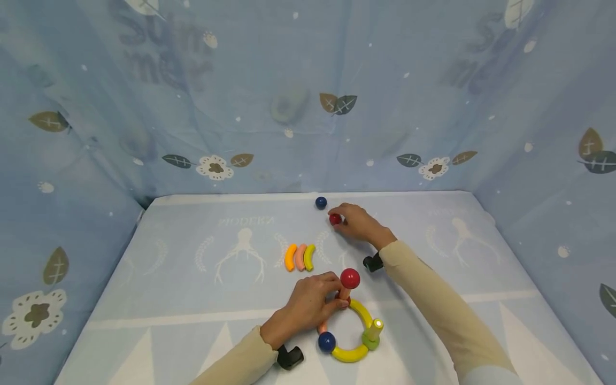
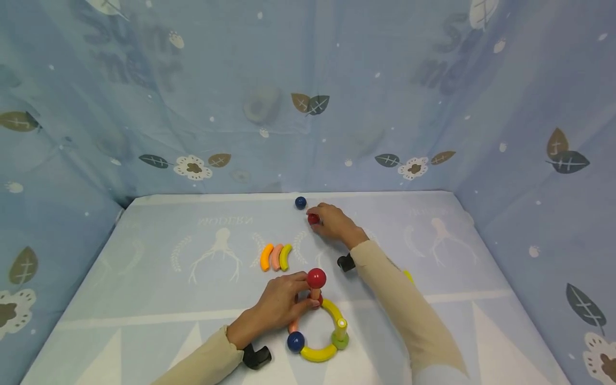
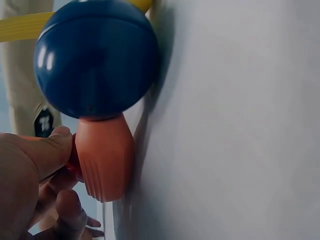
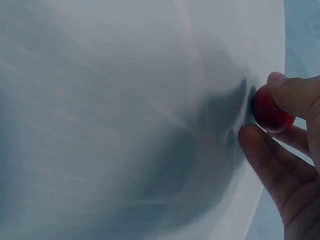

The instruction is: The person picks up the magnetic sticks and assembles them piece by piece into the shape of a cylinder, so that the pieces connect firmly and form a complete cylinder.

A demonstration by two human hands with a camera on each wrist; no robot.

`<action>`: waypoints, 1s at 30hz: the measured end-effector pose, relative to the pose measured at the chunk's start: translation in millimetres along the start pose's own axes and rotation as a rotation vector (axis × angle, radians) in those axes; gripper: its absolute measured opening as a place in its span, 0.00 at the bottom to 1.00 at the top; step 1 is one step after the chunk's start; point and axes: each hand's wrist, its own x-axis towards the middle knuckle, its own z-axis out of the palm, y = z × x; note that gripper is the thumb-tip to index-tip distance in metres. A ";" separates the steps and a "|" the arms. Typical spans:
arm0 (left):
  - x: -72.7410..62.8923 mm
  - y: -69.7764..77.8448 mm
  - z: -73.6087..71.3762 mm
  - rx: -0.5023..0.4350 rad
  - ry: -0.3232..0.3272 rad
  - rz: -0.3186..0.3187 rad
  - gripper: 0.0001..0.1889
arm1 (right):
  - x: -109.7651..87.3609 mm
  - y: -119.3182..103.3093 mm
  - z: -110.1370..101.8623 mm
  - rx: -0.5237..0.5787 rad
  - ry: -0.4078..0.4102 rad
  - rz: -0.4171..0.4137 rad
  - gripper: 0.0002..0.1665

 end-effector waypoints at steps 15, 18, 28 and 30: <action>2.1 -1.4 2.3 -0.004 0.032 0.014 0.08 | -122.8 -13.3 5.8 0.602 0.283 -0.093 0.25; 0.9 -1.9 1.9 -0.011 0.038 0.009 0.08 | -146.2 -24.3 -2.6 0.678 0.318 -0.142 0.24; 0.2 -3.9 3.8 -0.034 0.064 0.015 0.07 | -206.7 -64.4 -20.8 0.817 0.398 -0.203 0.24; -0.1 -4.0 4.4 -0.028 0.064 0.012 0.07 | -214.7 -69.1 -20.6 0.827 0.402 -0.194 0.25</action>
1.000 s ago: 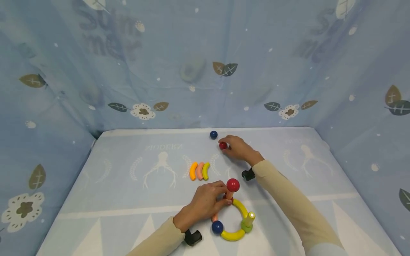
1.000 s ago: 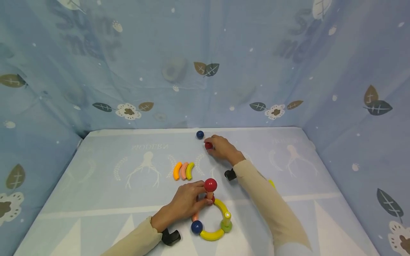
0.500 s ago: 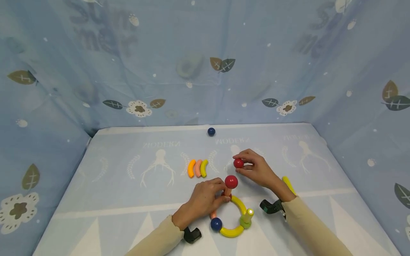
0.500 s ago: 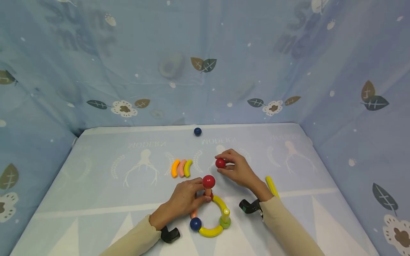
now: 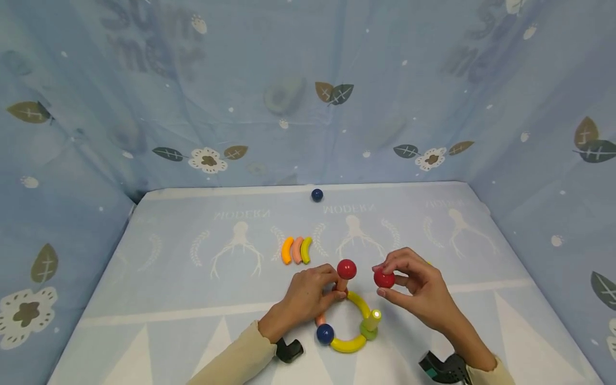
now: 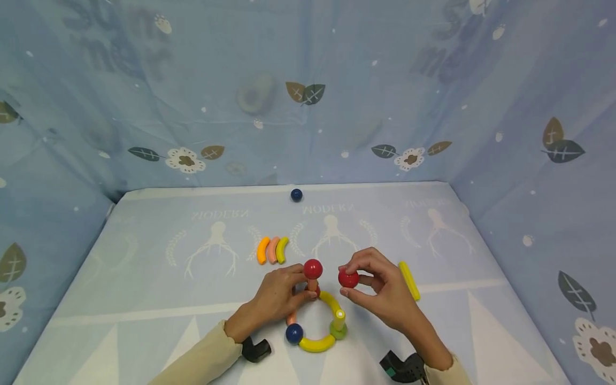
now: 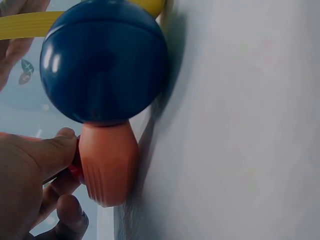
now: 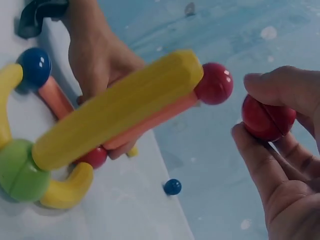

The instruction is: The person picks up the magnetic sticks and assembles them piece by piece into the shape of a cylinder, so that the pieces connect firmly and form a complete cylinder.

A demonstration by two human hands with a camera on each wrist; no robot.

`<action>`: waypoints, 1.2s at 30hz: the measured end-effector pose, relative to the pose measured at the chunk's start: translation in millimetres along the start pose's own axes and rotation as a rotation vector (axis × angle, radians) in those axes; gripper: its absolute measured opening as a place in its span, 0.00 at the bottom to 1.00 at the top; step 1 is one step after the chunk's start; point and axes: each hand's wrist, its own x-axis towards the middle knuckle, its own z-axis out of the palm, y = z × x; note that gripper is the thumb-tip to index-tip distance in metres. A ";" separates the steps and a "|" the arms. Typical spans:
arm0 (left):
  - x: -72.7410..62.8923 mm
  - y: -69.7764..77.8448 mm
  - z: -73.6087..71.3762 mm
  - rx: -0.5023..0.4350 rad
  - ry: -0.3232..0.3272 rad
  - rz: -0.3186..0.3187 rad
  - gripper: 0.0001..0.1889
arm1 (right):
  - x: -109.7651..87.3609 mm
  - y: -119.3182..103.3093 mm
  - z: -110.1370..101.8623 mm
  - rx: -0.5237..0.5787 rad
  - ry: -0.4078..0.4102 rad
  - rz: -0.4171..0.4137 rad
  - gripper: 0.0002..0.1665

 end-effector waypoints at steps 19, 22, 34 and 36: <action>-0.2 1.1 -0.7 0.006 -0.003 -0.017 0.07 | -24.4 -6.1 4.8 -0.290 -0.092 0.032 0.21; -0.4 1.2 -0.2 0.006 -0.005 -0.021 0.07 | -26.0 -5.5 3.9 -0.307 -0.092 0.043 0.21; 0.9 0.6 -1.4 -0.007 -0.014 -0.021 0.07 | 45.6 30.8 -13.4 -0.303 -0.120 -0.054 0.15; 1.2 0.3 0.1 -0.018 -0.021 -0.016 0.06 | 66.1 41.9 -9.1 -0.327 -0.174 -0.037 0.14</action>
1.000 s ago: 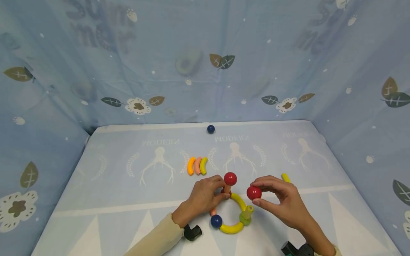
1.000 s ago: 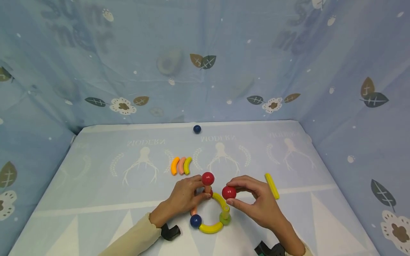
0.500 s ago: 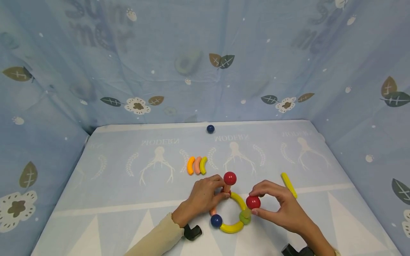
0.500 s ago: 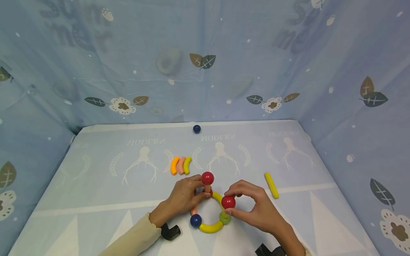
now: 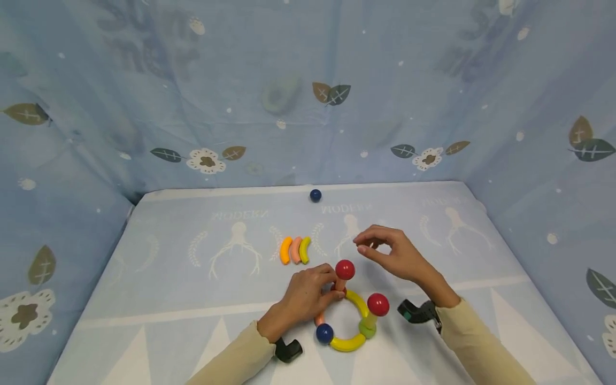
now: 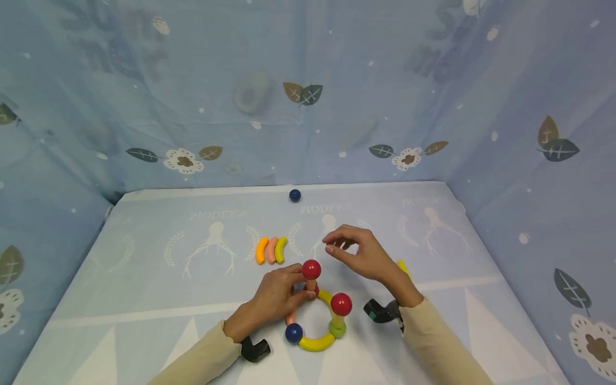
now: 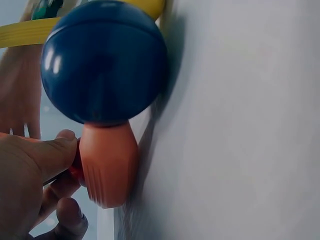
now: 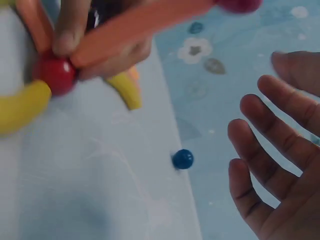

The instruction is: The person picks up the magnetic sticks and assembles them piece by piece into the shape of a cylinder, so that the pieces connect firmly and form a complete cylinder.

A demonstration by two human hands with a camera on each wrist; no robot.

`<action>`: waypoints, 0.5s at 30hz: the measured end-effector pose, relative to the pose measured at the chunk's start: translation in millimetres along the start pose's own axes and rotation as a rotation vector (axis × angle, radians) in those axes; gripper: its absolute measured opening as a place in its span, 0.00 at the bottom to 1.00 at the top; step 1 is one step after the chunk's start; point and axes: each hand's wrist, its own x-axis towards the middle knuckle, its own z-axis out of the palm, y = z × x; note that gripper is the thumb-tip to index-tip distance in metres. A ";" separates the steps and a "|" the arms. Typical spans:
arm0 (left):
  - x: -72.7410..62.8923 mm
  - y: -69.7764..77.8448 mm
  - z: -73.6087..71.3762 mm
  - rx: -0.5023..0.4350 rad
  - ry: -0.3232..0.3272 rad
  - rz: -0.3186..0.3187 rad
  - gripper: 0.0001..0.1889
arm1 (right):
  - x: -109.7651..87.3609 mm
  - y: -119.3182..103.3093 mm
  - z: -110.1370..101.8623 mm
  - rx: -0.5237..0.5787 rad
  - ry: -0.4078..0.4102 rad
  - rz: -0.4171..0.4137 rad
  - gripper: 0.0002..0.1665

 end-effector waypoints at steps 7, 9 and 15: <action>-2.0 -0.2 -1.9 0.028 0.001 0.022 0.07 | 66.1 20.0 42.7 -0.127 -0.345 -0.028 0.22; -2.8 0.5 -2.9 0.050 0.003 0.022 0.08 | 77.1 22.8 55.0 -0.232 -0.431 -0.047 0.25; -3.8 2.1 -1.9 0.075 0.012 0.024 0.09 | 85.0 25.9 72.0 -0.481 -0.476 -0.035 0.22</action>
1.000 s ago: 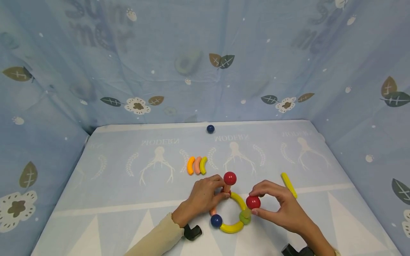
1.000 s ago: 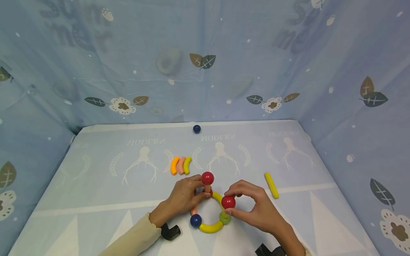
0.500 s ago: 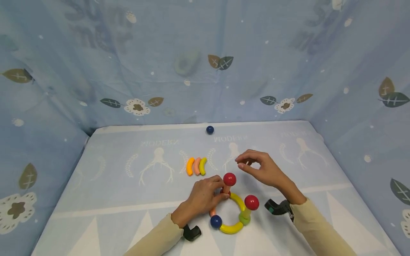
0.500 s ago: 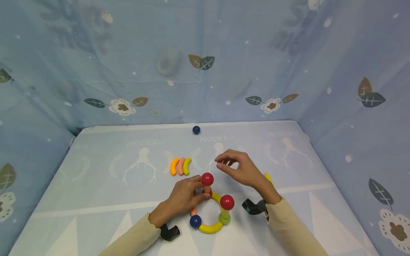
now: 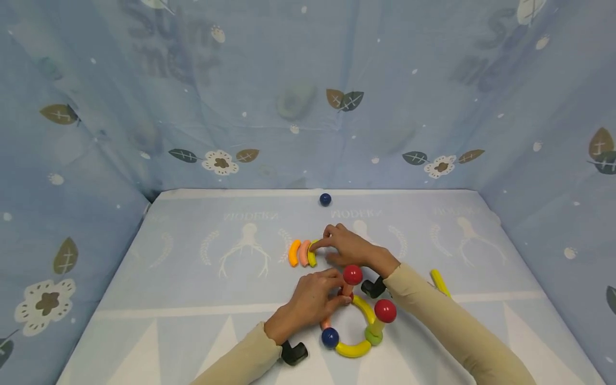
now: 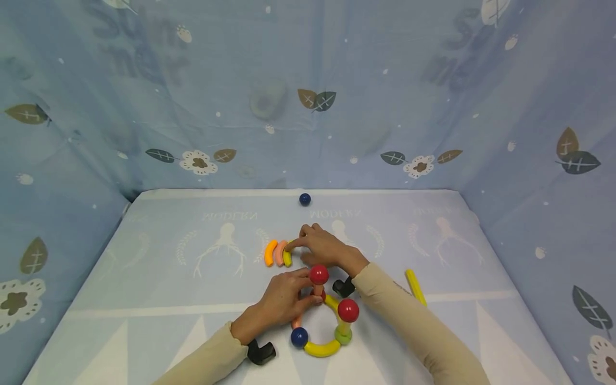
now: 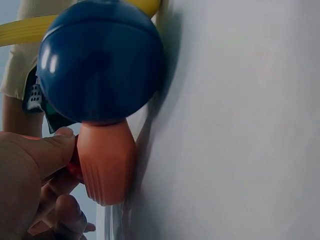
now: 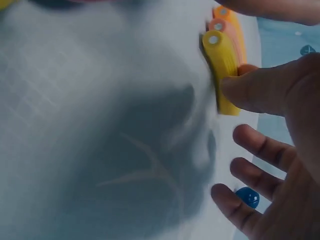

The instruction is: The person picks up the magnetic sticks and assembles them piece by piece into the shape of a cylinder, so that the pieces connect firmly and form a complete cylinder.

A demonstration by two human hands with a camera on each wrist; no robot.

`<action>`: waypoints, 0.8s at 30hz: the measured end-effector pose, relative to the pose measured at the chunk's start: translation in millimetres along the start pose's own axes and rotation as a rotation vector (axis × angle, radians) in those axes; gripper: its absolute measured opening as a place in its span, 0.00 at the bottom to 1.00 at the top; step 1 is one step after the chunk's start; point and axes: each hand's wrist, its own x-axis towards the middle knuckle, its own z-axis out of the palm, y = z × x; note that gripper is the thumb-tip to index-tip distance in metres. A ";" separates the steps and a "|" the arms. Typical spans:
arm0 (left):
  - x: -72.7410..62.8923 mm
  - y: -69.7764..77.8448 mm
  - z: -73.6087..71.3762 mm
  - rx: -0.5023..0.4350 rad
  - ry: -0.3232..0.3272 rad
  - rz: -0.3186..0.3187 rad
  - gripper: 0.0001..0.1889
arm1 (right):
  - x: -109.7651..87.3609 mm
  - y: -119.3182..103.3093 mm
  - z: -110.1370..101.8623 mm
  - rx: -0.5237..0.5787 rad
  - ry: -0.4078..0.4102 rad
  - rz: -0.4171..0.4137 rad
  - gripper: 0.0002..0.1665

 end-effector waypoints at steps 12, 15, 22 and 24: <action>0.4 -0.1 -0.1 -0.018 -0.010 -0.005 0.11 | -3.7 -0.2 16.7 -0.333 0.005 -0.071 0.32; 0.8 0.0 -0.3 -0.016 -0.004 -0.002 0.10 | -4.2 0.3 14.7 -0.337 0.022 -0.034 0.23; 0.5 0.7 0.2 -0.028 0.001 0.000 0.08 | -19.7 7.3 9.5 -0.102 0.115 0.110 0.08; 0.3 0.7 -0.3 -0.031 -0.002 -0.005 0.07 | -27.1 9.4 8.8 -0.014 0.152 0.190 0.09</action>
